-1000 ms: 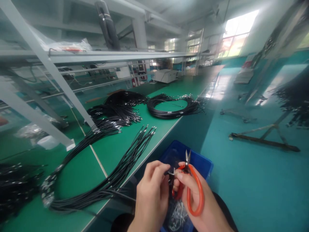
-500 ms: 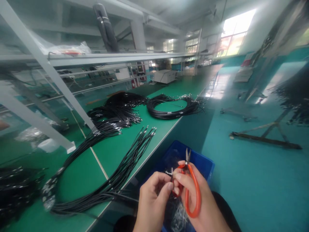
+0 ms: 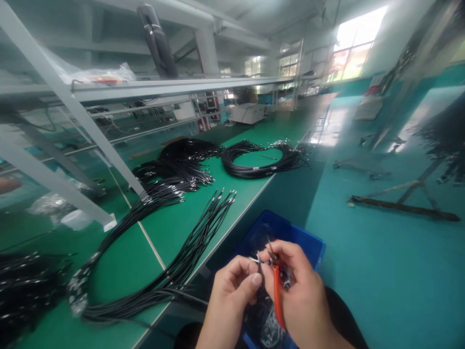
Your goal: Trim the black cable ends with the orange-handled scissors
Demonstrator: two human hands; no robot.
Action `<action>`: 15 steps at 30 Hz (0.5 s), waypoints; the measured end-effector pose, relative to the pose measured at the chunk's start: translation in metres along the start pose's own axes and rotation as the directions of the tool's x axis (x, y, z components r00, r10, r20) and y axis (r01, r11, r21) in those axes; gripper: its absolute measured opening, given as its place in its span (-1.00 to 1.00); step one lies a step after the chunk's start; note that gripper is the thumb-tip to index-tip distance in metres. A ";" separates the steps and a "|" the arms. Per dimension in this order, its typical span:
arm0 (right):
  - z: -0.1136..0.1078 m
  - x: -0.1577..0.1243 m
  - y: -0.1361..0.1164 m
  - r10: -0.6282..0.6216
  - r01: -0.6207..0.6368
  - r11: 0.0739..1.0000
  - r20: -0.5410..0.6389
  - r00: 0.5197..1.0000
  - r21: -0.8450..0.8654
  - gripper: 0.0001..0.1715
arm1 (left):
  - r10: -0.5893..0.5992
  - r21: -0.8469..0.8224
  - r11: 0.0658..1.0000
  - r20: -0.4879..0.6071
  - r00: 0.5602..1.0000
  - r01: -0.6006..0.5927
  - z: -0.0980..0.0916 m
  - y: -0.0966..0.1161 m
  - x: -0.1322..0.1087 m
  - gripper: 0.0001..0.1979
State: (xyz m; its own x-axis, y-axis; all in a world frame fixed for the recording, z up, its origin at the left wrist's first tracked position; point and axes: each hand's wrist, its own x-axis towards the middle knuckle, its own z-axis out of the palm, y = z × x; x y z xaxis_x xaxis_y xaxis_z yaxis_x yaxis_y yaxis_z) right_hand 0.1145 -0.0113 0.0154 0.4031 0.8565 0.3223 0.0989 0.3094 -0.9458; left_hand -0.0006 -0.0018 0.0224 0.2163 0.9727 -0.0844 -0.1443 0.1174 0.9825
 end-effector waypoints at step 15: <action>-0.016 -0.024 0.013 0.084 -0.080 0.995 0.068 0.994 -0.060 -0.71 | 0.031 -0.122 0.992 -0.081 0.996 -0.041 -0.010 -0.001 0.007 -0.90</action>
State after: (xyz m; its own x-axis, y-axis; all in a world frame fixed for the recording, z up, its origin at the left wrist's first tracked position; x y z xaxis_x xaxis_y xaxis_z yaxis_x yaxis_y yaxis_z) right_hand 0.1208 -0.0341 -0.0052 0.3474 0.9055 0.2436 0.1208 0.2144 -0.9693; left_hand -0.0085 0.0064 0.0191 0.1332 0.9888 -0.0669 -0.2700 0.1011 0.9575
